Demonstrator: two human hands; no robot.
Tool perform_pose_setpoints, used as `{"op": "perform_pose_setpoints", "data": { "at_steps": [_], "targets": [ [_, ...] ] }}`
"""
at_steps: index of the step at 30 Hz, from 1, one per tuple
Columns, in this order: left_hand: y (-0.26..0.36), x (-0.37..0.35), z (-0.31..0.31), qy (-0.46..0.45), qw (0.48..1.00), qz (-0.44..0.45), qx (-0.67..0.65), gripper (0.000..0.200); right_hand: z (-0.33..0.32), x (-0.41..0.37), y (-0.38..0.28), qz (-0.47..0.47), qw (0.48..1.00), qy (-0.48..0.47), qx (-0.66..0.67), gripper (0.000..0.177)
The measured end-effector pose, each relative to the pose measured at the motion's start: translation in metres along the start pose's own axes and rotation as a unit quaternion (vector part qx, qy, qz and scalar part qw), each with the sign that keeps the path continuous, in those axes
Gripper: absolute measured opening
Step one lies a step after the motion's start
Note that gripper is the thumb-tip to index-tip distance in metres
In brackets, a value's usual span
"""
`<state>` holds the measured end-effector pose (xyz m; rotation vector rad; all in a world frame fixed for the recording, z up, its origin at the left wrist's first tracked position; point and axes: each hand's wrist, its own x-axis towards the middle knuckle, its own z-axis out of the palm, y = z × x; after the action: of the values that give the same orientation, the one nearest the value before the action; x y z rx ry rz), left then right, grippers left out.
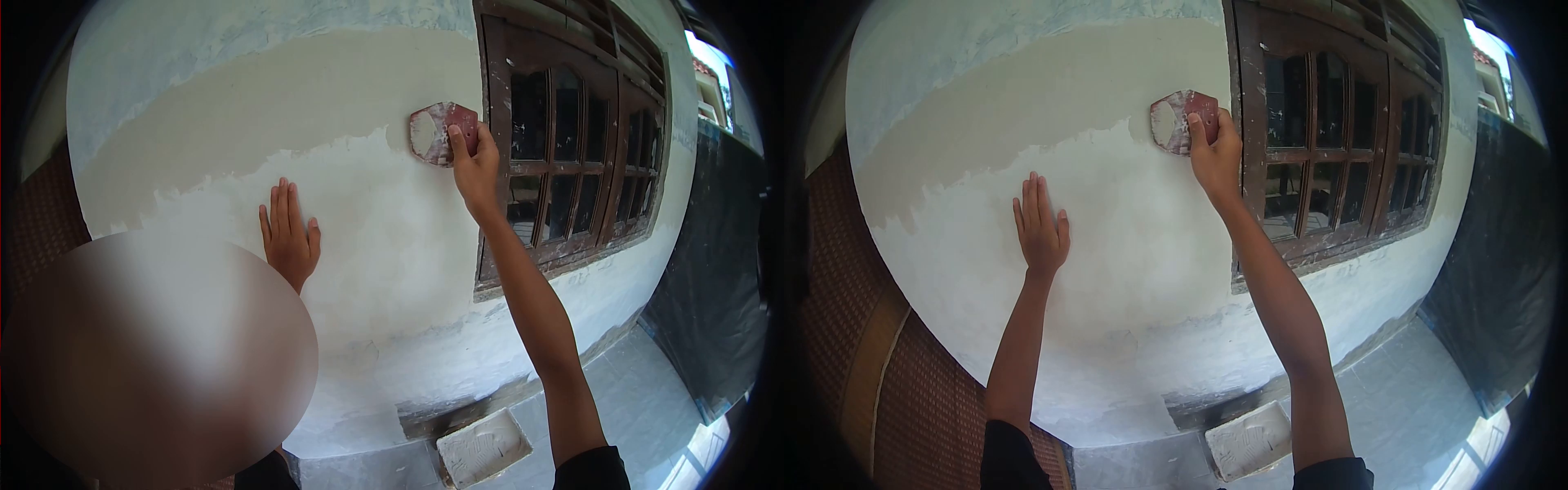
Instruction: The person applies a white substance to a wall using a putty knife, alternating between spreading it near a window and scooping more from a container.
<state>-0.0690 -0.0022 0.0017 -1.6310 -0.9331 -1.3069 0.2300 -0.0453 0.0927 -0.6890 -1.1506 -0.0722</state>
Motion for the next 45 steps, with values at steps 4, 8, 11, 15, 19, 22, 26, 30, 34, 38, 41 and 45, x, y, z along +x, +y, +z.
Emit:
{"op": "perform_pose_setpoints", "data": {
  "at_steps": [4, 8, 11, 15, 19, 22, 26, 30, 34, 38, 41, 45],
  "targets": [
    [-0.001, 0.001, 0.000, 0.005, 1.000, 0.003, -0.009, 0.062, 0.000, 0.008, 0.013, -0.022, 0.997, 0.001, -0.076, 0.028],
    [-0.002, -0.001, 0.001, -0.006, 1.000, 0.006, -0.024, 0.065, -0.041, 0.027, 0.043, 0.000, 0.998, 0.060, -0.028, 0.026],
    [-0.003, -0.002, 0.002, -0.001, 1.000, 0.006, -0.030, 0.065, -0.059, 0.024, 0.049, 0.052, 0.993, 0.082, 0.072, 0.023],
    [-0.002, -0.001, 0.000, 0.009, 1.000, 0.011, -0.011, 0.060, -0.071, 0.004, 0.054, 0.128, 0.969, 0.047, 0.205, 0.023],
    [-0.001, 0.000, -0.002, -0.010, 1.000, -0.002, -0.021, 0.062, -0.087, -0.031, 0.047, 0.230, 0.933, 0.042, 0.272, 0.026],
    [0.017, -0.005, -0.011, -0.026, 0.996, -0.030, -0.085, 0.062, -0.111, -0.065, 0.052, 0.283, 0.911, 0.052, 0.296, 0.023],
    [0.065, -0.052, -0.021, -0.071, 0.972, -0.040, -0.220, 0.061, -0.157, -0.123, 0.065, 0.352, 0.893, 0.032, 0.280, 0.026],
    [0.115, -0.120, -0.022, -0.170, 0.940, -0.007, -0.297, 0.060, -0.205, -0.179, 0.085, 0.425, 0.873, 0.052, 0.233, 0.030],
    [0.159, -0.197, -0.024, -0.247, 0.910, -0.045, -0.329, 0.058, -0.263, -0.238, 0.118, 0.481, 0.852, 0.035, 0.202, 0.031],
    [0.212, -0.283, -0.034, -0.319, 0.869, -0.142, -0.352, 0.057, -0.328, -0.300, 0.146, 0.556, 0.820, 0.040, 0.134, 0.028],
    [0.260, -0.344, -0.048, -0.361, 0.847, -0.199, -0.335, 0.054, -0.375, -0.340, 0.158, 0.605, 0.789, 0.032, 0.098, 0.025],
    [0.323, -0.417, -0.068, -0.398, 0.805, -0.280, -0.341, 0.052, -0.429, -0.399, 0.177, 0.656, 0.752, 0.009, 0.066, 0.024]
  ]
}}
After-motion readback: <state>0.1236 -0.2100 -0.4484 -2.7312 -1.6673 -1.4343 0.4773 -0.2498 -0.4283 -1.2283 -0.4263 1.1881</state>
